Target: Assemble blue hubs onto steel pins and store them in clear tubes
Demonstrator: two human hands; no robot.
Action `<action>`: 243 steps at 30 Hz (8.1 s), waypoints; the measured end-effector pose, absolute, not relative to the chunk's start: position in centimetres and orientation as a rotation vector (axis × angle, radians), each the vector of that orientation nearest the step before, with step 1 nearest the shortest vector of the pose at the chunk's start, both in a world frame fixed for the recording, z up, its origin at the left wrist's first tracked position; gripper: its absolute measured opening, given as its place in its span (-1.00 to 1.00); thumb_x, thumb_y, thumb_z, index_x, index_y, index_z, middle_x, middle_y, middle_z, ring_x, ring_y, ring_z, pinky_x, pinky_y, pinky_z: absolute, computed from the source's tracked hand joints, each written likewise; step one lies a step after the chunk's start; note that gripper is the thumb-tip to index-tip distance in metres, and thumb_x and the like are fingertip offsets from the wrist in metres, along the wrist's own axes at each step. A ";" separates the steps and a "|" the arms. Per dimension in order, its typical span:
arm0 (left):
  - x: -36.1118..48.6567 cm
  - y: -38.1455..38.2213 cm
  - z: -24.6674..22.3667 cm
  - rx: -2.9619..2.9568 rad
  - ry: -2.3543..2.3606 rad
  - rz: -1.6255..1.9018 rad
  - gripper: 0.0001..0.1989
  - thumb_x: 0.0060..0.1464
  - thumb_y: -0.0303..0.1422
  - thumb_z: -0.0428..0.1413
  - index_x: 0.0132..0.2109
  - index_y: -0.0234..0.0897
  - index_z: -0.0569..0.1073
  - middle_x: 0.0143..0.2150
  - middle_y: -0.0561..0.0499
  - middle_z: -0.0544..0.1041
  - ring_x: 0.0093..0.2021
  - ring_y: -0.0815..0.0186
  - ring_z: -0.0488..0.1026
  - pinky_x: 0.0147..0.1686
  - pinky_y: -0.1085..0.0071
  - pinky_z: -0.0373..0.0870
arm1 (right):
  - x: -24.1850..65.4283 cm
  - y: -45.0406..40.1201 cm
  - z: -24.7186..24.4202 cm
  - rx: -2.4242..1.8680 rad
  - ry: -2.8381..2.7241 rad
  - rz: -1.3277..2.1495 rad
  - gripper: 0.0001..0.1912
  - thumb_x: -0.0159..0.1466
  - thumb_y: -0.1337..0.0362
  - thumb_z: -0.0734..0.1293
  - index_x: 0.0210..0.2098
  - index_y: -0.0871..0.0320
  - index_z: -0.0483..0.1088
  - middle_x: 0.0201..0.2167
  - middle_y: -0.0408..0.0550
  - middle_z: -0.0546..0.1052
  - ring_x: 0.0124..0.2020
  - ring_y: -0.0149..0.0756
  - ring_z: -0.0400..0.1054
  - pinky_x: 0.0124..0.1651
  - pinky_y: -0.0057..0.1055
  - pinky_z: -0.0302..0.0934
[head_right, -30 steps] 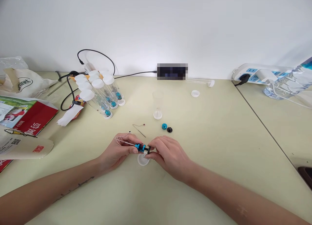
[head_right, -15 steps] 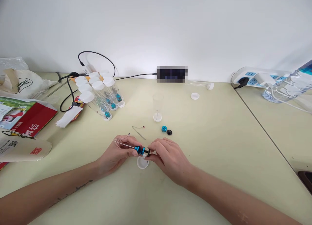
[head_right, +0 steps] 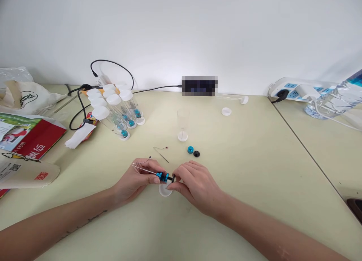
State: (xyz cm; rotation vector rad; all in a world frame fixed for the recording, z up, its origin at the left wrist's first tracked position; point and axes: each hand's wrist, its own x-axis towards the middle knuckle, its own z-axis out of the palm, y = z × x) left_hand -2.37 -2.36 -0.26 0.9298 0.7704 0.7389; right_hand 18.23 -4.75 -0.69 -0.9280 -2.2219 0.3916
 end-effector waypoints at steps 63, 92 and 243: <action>-2.3 -2.3 -0.2 0.910 0.736 0.752 -0.84 -0.19 -0.53 0.30 -0.35 -0.29 0.58 -0.38 0.02 0.59 -0.33 0.38 0.50 -0.24 0.47 0.38 | 18.2 -4.8 -1.0 -0.944 -2.126 0.384 -0.98 0.32 0.34 0.22 -0.27 0.14 0.28 -0.41 -0.12 0.47 -0.42 -0.42 0.29 -0.33 -0.47 0.16; -2.4 -2.2 -0.4 0.922 0.732 0.749 -0.84 -0.19 -0.53 0.30 -0.35 -0.30 0.58 -0.38 0.02 0.60 -0.34 0.39 0.51 -0.27 0.49 0.40 | 18.1 -4.7 -1.1 -0.934 -2.181 0.382 -0.90 0.35 0.29 0.18 -0.29 0.16 0.27 -0.46 -0.12 0.44 -0.47 -0.42 0.23 -0.39 -0.46 0.12; -2.3 -2.2 -0.2 0.893 0.773 0.763 -0.84 -0.20 -0.49 0.31 -0.36 -0.29 0.56 -0.38 0.01 0.58 -0.30 0.34 0.49 -0.22 0.42 0.37 | 18.0 -4.7 -1.0 -0.953 -2.161 0.345 -0.94 0.29 0.29 0.26 -0.26 0.12 0.26 -0.46 -0.16 0.46 -0.47 -0.42 0.27 -0.35 -0.46 0.17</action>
